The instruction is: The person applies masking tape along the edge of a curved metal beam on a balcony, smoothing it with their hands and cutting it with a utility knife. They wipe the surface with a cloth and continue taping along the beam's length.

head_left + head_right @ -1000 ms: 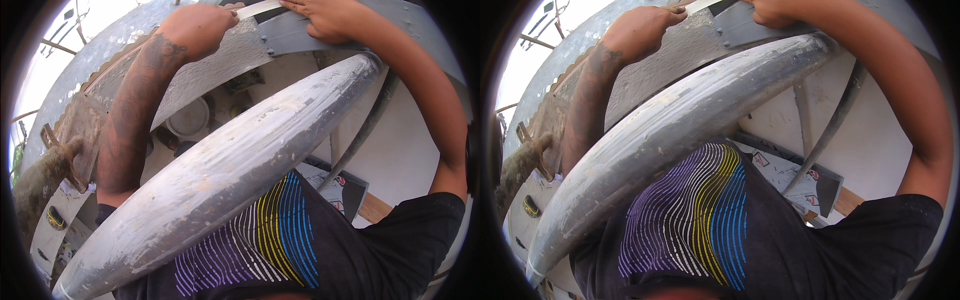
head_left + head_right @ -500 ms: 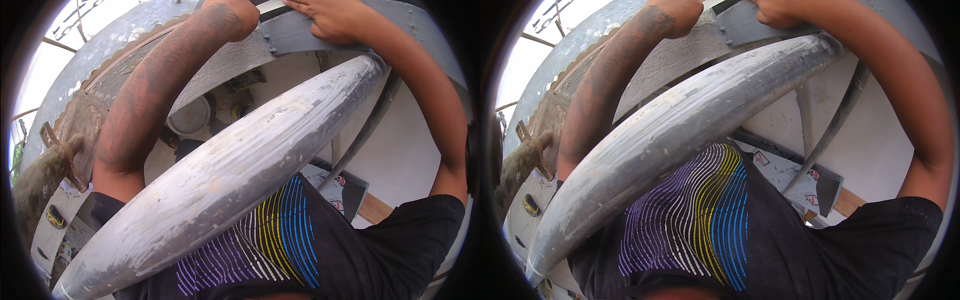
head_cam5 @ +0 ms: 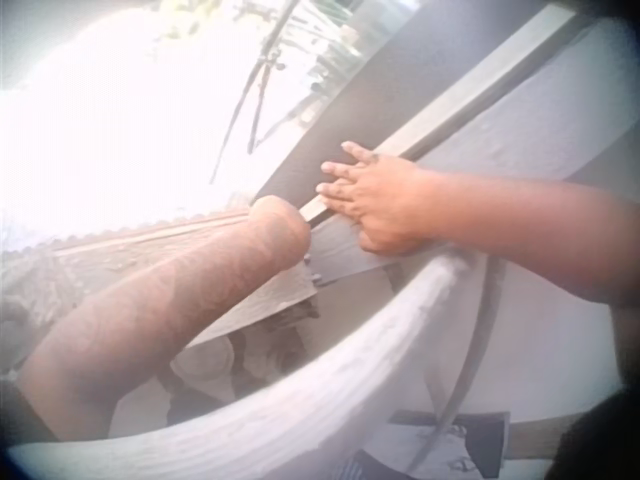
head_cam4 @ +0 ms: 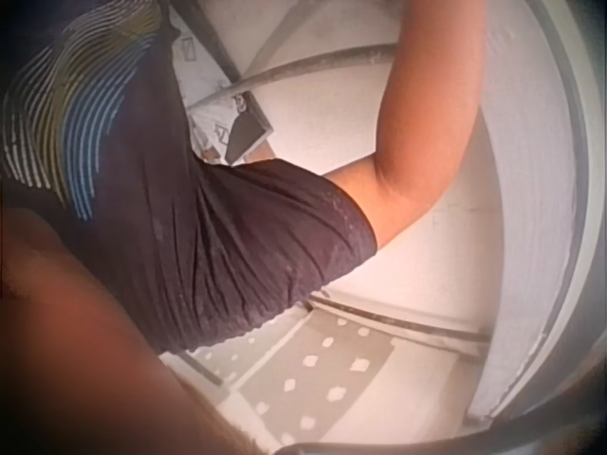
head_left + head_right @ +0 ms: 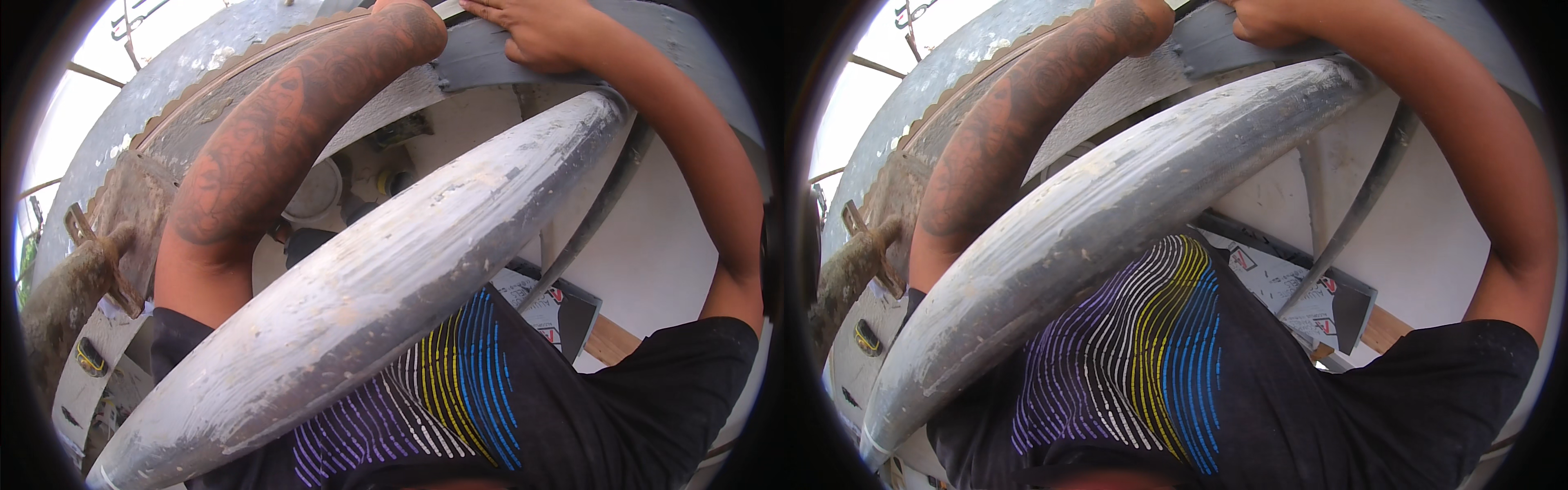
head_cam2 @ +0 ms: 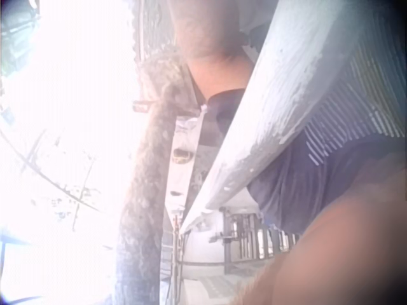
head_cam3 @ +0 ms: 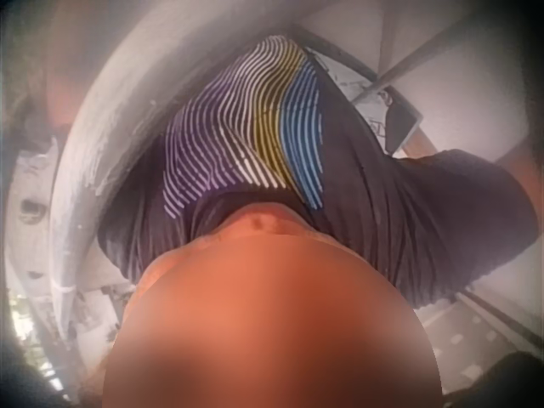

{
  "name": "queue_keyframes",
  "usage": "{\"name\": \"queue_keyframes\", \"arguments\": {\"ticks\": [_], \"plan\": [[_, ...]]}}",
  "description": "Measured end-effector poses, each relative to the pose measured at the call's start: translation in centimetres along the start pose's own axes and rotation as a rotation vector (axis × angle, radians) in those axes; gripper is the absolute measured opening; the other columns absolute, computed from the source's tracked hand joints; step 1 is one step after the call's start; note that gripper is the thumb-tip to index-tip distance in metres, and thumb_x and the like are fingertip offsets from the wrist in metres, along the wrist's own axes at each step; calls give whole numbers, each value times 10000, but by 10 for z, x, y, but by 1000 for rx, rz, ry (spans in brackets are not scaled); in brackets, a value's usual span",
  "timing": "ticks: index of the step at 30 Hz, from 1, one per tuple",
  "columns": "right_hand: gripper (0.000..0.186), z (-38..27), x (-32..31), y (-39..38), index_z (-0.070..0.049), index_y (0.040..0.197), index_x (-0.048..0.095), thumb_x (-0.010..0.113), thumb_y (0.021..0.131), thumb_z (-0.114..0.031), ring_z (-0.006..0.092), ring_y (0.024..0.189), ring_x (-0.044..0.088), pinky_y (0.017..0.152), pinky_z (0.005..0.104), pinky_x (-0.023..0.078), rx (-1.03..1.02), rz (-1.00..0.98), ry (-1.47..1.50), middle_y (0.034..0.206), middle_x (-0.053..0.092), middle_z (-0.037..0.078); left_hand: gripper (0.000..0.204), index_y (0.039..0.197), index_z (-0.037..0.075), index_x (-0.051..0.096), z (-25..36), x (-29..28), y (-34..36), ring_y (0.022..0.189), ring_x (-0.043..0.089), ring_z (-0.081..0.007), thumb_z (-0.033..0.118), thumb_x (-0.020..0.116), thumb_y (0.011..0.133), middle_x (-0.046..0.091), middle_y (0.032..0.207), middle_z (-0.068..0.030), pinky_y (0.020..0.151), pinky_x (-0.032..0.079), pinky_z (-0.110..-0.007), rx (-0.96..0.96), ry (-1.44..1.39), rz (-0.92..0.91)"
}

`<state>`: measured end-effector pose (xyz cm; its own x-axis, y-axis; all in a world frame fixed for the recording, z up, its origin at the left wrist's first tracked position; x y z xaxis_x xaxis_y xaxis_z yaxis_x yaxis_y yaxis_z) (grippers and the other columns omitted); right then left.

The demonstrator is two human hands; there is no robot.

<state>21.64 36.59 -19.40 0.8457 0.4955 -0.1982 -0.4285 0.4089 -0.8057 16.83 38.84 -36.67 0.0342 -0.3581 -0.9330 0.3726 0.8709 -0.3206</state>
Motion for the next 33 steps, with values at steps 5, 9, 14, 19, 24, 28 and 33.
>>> {"name": "queue_keyframes", "arguments": {"ticks": [5, 9, 14, 19, 24, 28, 33], "plan": [[716, -1, 4, 0, -19, 1735, 296, 332, 1087, -321, 249, 1716, 163, 1403, 509, 73, 14, 24, 0, 1837, 264, 96, 257, 1172, 205, 874, 5, -2, -1, 1082, 810, -238, 258, 798, 932, 847, 1169, -52, 867, 621, -411, 20, 63, -90], [723, 1, 11, 5, -16, 1734, 298, 346, 1083, -326, 245, 1717, 159, 1403, 512, 67, 3, -39, 32, 1838, 265, 91, 270, 1193, 206, 871, 15, -5, -1, 1101, 805, -224, 261, 790, 941, 845, 1186, -47, 875, 618, -424, -4, 79, -83], [722, 0, 1, -1, -21, 1734, 303, 354, 1084, -332, 243, 1718, 154, 1403, 514, 63, 9, 0, 21, 1838, 266, 83, 274, 1213, 232, 869, 11, 2, 10, 1122, 799, -209, 261, 779, 956, 842, 1210, -32, 876, 616, -438, -31, 13, -62], [722, 0, 0, -2, -25, 1736, 300, 351, 1089, -341, 244, 1718, 149, 1404, 515, 65, 6, -14, 7, 1839, 262, 82, 275, 1217, 262, 868, 11, 9, 20, 1125, 799, -208, 260, 779, 957, 841, 1220, -21, 877, 618, -435, -46, 3, -53], [726, 0, 5, 0, -27, 1738, 293, 347, 1092, -353, 246, 1718, 149, 1404, 519, 67, 7, -23, 12, 1840, 261, 82, 272, 1214, 256, 870, 14, 6, 18, 1125, 800, -204, 259, 783, 955, 840, 1223, -29, 879, 619, -428, -34, 20, -46], [725, 1, 9, 5, -23, 1737, 294, 344, 1093, -352, 248, 1717, 152, 1404, 521, 66, 6, -11, 27, 1838, 264, 85, 268, 1214, 256, 869, 12, 9, 25, 1127, 799, -193, 253, 781, 961, 840, 1223, -28, 875, 620, -416, -64, 22, -31], [720, 0, 8, 3, -18, 1732, 307, 339, 1088, -340, 256, 1716, 159, 1403, 524, 73, -1, 8, 33, 1836, 271, 90, 241, 1179, 245, 880, 15, 12, 29, 1104, 804, -172, 231, 781, 960, 847, 1197, -12, 853, 620, -392, -47, 7, -44]]}}
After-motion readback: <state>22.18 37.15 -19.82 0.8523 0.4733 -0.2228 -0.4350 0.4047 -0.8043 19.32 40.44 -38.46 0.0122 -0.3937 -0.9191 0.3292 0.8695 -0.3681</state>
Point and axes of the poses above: each hand's wrist, its own y-axis towards the middle knuckle, its own x-axis out of the palm, z = x × y, the point moved 5 cm from there along y, towards the middle knuckle
